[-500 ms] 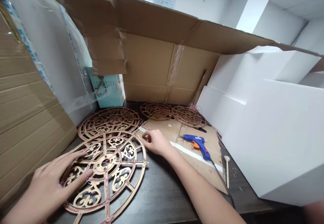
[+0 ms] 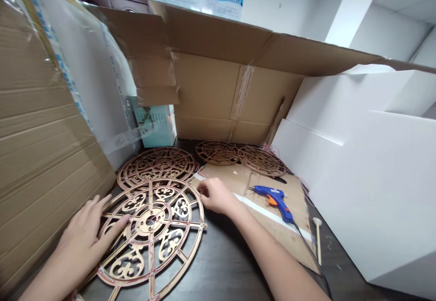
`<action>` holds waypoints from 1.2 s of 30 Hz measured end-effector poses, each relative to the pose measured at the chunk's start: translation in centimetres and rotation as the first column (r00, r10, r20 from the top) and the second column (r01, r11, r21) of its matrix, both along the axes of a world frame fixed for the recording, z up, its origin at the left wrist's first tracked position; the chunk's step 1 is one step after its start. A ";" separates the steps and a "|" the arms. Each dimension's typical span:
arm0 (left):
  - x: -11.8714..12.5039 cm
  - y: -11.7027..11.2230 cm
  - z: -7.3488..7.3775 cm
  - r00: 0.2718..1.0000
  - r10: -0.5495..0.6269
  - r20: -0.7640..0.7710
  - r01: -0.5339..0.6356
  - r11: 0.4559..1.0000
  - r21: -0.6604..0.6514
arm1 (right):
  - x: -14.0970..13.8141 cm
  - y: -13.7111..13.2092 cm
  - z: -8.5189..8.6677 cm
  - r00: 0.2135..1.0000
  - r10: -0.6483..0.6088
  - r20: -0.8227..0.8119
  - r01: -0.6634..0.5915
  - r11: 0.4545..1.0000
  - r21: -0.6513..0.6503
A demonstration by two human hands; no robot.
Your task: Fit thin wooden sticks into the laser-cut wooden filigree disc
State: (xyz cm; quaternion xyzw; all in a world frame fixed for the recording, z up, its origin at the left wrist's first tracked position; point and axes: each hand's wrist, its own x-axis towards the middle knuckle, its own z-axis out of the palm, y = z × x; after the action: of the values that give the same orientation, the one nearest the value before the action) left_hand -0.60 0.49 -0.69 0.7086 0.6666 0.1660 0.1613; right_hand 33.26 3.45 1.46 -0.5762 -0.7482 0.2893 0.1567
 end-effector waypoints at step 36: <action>-2.3 -0.3 -0.3 0.659 0.282 0.697 -0.114 0.954 -0.278 | -3.7 7.9 -1.7 0.939 0.341 0.037 -0.342 0.940 0.017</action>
State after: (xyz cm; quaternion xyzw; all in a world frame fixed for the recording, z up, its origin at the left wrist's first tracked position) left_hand -2.94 0.20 -1.02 0.4850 0.6340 0.3794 0.4678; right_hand 29.57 11.35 -0.28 -0.4408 -0.8426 0.2936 0.0980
